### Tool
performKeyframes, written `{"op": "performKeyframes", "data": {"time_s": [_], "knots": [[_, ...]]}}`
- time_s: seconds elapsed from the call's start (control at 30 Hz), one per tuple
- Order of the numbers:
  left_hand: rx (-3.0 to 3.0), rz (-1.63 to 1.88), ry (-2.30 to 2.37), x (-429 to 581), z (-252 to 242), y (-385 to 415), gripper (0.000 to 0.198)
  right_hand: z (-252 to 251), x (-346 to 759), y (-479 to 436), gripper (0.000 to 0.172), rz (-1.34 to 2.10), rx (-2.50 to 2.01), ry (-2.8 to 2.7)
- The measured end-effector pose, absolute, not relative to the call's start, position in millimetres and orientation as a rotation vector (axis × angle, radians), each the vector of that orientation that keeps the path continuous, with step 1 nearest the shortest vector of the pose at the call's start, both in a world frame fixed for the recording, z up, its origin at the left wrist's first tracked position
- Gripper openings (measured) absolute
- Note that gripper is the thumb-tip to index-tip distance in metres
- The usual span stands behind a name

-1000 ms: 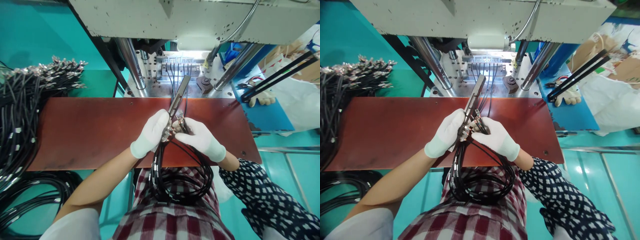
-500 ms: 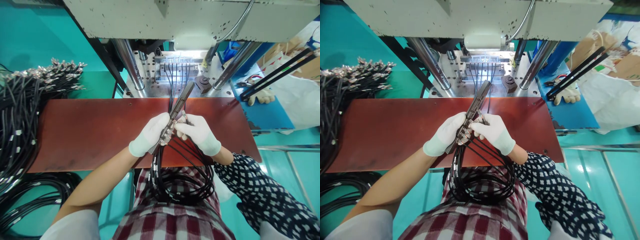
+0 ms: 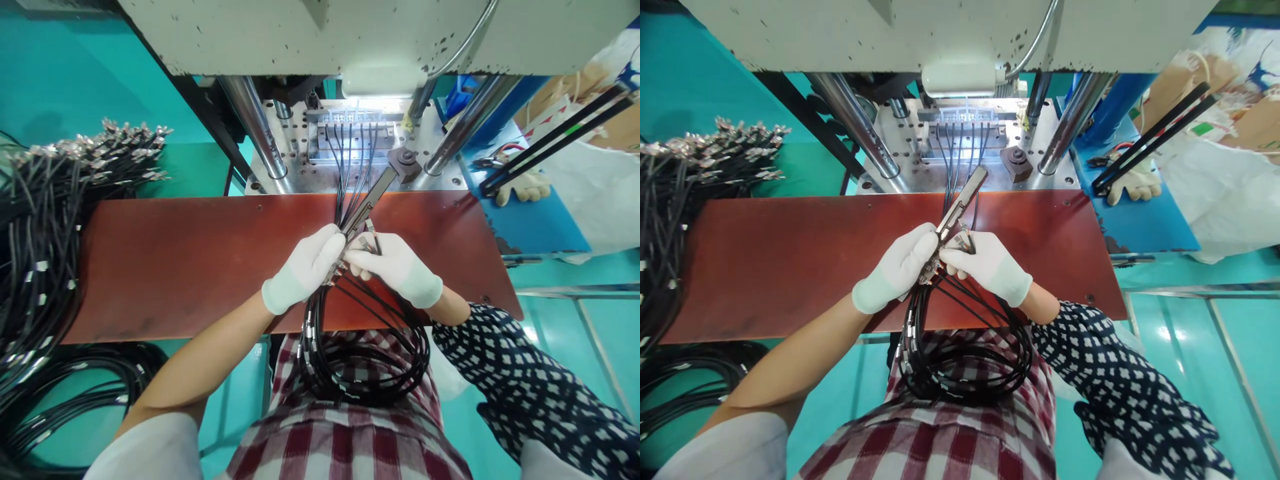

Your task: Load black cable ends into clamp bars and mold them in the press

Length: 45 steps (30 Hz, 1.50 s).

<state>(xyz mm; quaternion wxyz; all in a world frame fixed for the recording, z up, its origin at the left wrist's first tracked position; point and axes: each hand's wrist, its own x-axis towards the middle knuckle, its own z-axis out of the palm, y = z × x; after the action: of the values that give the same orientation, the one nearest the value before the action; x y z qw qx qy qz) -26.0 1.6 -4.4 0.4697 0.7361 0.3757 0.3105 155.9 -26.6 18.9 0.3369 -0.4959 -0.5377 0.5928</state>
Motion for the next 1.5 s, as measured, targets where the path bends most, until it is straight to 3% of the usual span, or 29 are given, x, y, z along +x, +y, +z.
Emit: {"op": "performKeyframes", "data": {"time_s": [0.4,0.6,0.77,1.07,1.27,1.5], "knots": [[1.418,0.672,0.819,-26,-3,1,0.043,14,181,-42,0.04,1.511,-1.294,-1.202],[1.356,0.672,0.808,-26,-4,0,0.043,2,181,-49,0.017,1.469,-1.246,-0.972],[1.374,0.654,0.795,-27,-1,1,0.044,14,181,-51,0.017,1.383,-1.4,-1.241],[1.325,0.592,0.747,-26,3,-1,0.045,14,181,-40,0.038,1.843,-1.232,-1.036],[1.378,0.608,0.735,-27,3,-1,0.044,25,166,-39,0.026,1.281,-1.428,-1.304],[1.385,0.627,0.733,-25,1,-3,0.044,27,159,-40,0.03,1.127,-1.501,-1.366]]}}
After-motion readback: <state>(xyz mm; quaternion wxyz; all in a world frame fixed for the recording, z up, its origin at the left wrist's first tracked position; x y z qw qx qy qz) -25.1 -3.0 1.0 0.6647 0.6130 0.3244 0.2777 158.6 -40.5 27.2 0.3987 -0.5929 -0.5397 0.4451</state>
